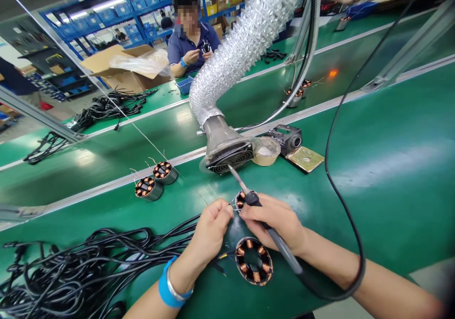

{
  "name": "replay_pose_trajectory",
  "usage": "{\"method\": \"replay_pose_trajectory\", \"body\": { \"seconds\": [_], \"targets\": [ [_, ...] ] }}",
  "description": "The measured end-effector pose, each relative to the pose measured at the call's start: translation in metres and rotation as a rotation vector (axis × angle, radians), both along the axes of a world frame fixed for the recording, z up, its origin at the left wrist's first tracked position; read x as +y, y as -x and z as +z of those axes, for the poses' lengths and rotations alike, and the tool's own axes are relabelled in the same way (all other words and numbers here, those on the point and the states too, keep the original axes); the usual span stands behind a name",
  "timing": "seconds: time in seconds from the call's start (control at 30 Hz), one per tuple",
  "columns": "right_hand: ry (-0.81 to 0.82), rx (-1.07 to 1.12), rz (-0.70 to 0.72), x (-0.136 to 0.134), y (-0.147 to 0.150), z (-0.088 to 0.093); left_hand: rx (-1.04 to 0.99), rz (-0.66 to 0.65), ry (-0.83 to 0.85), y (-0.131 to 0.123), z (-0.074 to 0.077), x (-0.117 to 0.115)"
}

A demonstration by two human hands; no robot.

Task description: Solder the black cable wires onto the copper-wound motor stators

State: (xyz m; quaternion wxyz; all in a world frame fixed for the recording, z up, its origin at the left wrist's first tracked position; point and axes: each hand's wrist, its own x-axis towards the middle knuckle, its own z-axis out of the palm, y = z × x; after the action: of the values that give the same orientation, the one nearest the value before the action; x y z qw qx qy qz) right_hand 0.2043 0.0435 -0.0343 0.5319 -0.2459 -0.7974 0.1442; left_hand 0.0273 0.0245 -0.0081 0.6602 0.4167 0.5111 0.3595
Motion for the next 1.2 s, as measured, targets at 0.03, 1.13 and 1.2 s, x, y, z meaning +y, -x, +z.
{"method": "replay_pose_trajectory", "body": {
  "seconds": [0.03,1.13,1.2],
  "targets": [
    [-0.028,-0.002,-0.056,0.000,0.003,-0.002,0.008,0.010,-0.006,-0.001,-0.001,-0.001],
    [0.352,0.134,-0.178,-0.051,-0.041,0.039,0.303,-0.080,-0.158,-0.005,-0.004,-0.008],
    [0.354,0.132,-0.175,-0.051,-0.041,0.038,0.298,-0.075,-0.156,-0.005,-0.004,-0.008]
  ]
}}
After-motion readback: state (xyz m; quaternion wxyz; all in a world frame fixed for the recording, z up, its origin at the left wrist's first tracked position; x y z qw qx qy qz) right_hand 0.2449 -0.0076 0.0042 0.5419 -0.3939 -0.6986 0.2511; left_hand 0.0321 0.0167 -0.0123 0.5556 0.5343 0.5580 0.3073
